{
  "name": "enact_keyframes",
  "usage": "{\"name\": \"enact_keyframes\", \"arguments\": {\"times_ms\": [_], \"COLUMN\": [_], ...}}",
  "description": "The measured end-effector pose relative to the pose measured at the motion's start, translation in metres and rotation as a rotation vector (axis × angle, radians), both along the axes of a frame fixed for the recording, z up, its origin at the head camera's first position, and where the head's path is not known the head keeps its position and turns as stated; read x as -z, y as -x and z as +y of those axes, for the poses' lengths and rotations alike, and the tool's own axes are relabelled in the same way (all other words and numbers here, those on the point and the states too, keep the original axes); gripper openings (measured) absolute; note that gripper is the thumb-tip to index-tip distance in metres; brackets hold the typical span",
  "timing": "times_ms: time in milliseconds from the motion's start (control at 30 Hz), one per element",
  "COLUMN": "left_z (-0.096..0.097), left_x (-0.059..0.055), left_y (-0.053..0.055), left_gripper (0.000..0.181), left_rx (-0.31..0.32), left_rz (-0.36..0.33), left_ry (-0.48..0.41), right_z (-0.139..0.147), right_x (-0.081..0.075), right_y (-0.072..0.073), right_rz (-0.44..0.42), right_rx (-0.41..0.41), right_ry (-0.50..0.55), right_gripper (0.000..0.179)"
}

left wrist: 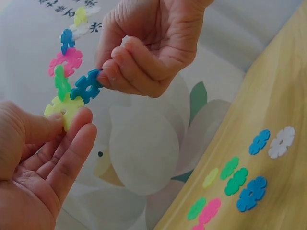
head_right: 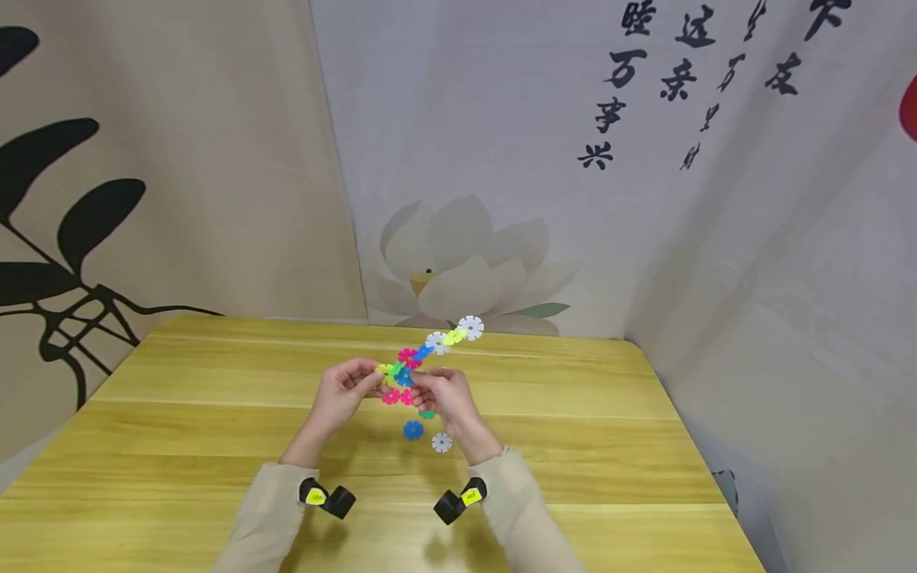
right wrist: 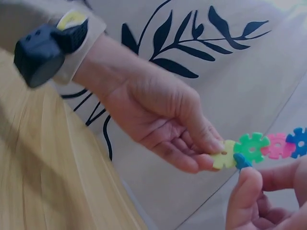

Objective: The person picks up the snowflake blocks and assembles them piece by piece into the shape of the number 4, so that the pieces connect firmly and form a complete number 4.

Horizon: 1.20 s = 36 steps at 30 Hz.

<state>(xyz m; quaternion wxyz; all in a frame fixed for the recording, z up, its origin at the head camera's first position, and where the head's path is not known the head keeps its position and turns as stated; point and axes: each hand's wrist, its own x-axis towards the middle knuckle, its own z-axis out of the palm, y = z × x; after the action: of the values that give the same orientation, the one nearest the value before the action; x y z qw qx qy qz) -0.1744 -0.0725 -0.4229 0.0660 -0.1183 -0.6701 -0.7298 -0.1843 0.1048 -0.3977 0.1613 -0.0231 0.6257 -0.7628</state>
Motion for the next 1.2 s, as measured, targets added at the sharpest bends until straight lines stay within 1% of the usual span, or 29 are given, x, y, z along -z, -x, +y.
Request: {"name": "enact_keyframes", "arguments": {"times_ms": [167,367,600,767,867,967,1100,1133,1200], "left_z": [-0.001,-0.001,-0.002,-0.001,-0.001,-0.002,-0.006,-0.007,-0.01], "left_x": [-0.001,0.001,0.0,0.003,0.004,0.005,0.007,0.007,0.008], "left_y": [-0.001,-0.002,-0.004,-0.004,-0.004,-0.005,-0.006,-0.006,-0.005], "left_gripper": [0.009,0.008,0.005,0.005,0.005,0.005,0.004,0.004,0.005], "left_rx": [-0.009,-0.024,-0.043,-0.037,-0.047,-0.065,-0.075,-0.068,-0.04], "left_rz": [0.02,0.024,-0.03,-0.042,-0.049,-0.039,-0.025,-0.033,-0.021], "left_ry": [0.025,0.026,0.07,0.077,0.078,0.093,0.099,0.099,0.091], "right_z": [-0.002,-0.005,-0.006,-0.007,-0.008,-0.01,-0.013,-0.013,-0.011], "right_x": [-0.001,0.001,0.003,0.007,0.01,0.012,0.016,0.017,0.019], "right_y": [-0.002,-0.003,-0.007,-0.008,-0.009,-0.009,-0.007,-0.006,-0.005], "right_rz": [-0.031,-0.057,-0.075,-0.095,-0.105,-0.107,-0.107,-0.106,-0.106], "right_rx": [0.011,0.018,0.036,0.047,0.051,0.055,0.045,0.034,-0.011], "right_ry": [0.002,-0.004,-0.036,-0.034,-0.029,-0.023,-0.012,-0.011,0.001], "right_gripper": [0.011,0.01,0.007,0.007,0.008,0.012,0.015,0.015,0.016]}}
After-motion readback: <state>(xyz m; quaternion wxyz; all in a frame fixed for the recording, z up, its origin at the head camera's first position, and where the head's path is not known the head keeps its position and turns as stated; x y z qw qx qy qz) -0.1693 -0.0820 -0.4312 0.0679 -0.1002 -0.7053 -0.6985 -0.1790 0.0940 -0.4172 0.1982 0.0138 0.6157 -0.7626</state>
